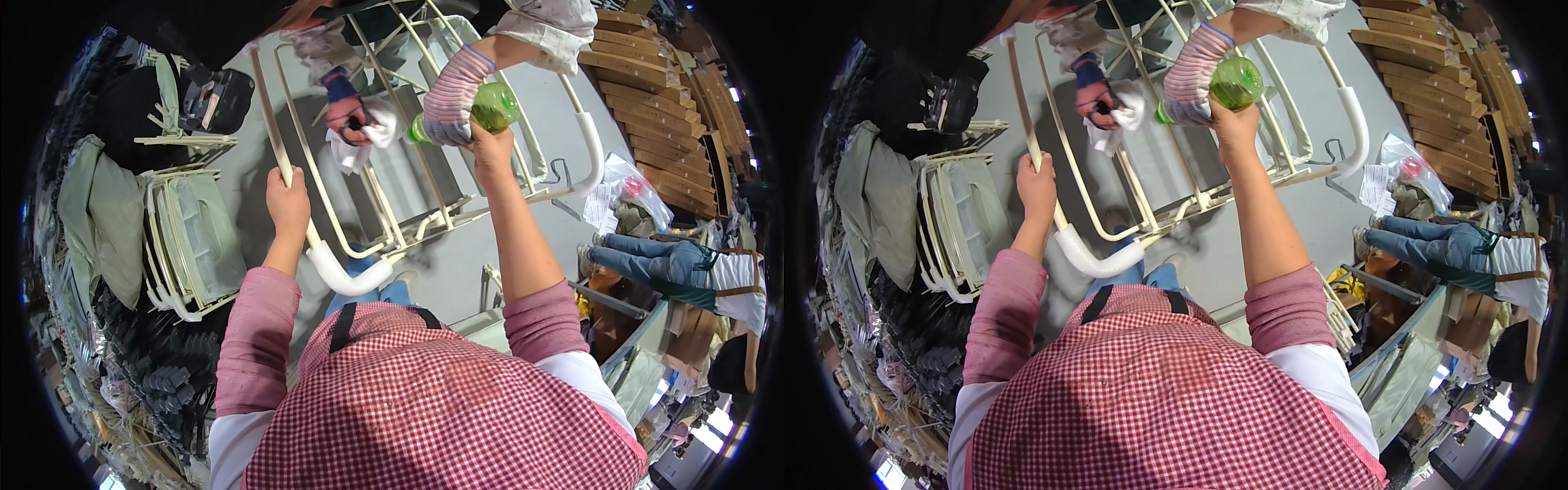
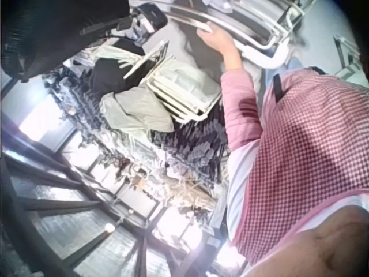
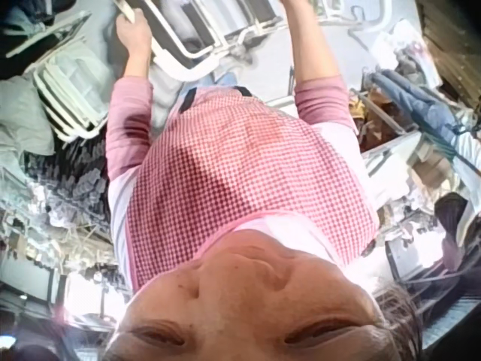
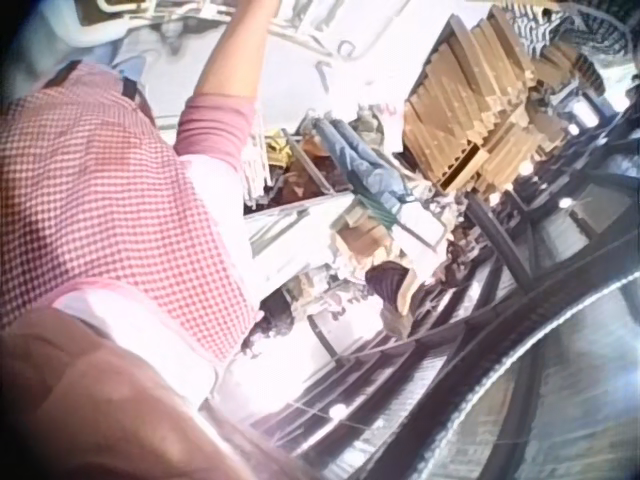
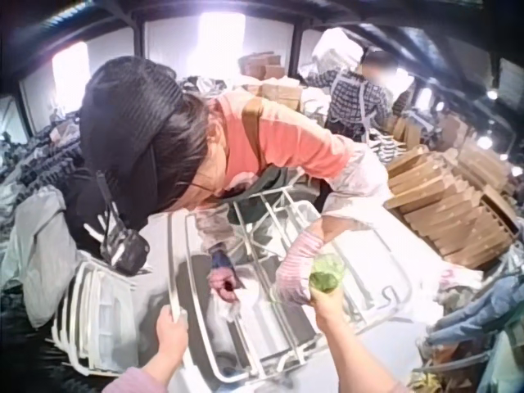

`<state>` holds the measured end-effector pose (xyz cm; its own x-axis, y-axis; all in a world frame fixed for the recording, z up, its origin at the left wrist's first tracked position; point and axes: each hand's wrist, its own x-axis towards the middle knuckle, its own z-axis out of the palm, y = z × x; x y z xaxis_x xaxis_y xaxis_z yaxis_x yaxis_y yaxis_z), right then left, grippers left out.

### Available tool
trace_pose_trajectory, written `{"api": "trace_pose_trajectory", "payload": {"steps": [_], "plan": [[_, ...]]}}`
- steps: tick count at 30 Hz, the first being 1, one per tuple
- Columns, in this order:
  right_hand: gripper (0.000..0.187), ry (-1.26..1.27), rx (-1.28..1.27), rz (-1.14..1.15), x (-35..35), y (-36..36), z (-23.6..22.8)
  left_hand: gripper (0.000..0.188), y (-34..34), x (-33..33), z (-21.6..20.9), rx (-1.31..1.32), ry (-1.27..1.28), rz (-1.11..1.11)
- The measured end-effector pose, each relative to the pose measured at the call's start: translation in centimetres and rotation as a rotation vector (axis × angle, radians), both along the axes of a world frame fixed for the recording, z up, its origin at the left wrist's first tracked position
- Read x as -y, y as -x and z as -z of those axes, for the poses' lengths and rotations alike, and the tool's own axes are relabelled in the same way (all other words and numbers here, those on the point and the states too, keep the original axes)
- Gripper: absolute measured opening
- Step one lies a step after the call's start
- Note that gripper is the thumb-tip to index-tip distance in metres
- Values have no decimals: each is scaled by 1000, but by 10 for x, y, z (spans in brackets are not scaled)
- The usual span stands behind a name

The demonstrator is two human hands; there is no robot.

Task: The person holds a white metal chair frame while a coworker wipes it with a cloth and spray. The person repeatedly lifts, turns, and repositions the frame to allow access to different sides, then places it back down.

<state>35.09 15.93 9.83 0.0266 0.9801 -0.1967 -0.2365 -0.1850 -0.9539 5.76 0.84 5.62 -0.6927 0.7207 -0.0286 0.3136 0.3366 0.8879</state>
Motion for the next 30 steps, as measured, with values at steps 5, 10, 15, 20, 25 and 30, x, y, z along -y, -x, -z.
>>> {"api": "trace_pose_trajectory", "payload": {"steps": [5, 10, 15, 20, 25, 30], "plan": [[38, 93, -239, -131, 11, -1, 5, 21, 2, -2, -2, 29, 35, 7], [37, 268, -322, -66, 31, -16, 13, 22, -2, 0, -6, 77, 19, -22], [28, 394, -160, -162, 85, -37, 40, 22, 3, 0, 3, 125, -51, 2], [23, 516, -19, -214, 146, -45, 61, 18, 8, -2, 13, 128, -4, 4], [19, 587, -26, -322, 201, -46, 76, 17, 8, -2, 10, 96, -19, 29], [23, 655, -17, -322, 243, -44, 89, 20, 7, -3, 6, 26, 64, 25]]}}
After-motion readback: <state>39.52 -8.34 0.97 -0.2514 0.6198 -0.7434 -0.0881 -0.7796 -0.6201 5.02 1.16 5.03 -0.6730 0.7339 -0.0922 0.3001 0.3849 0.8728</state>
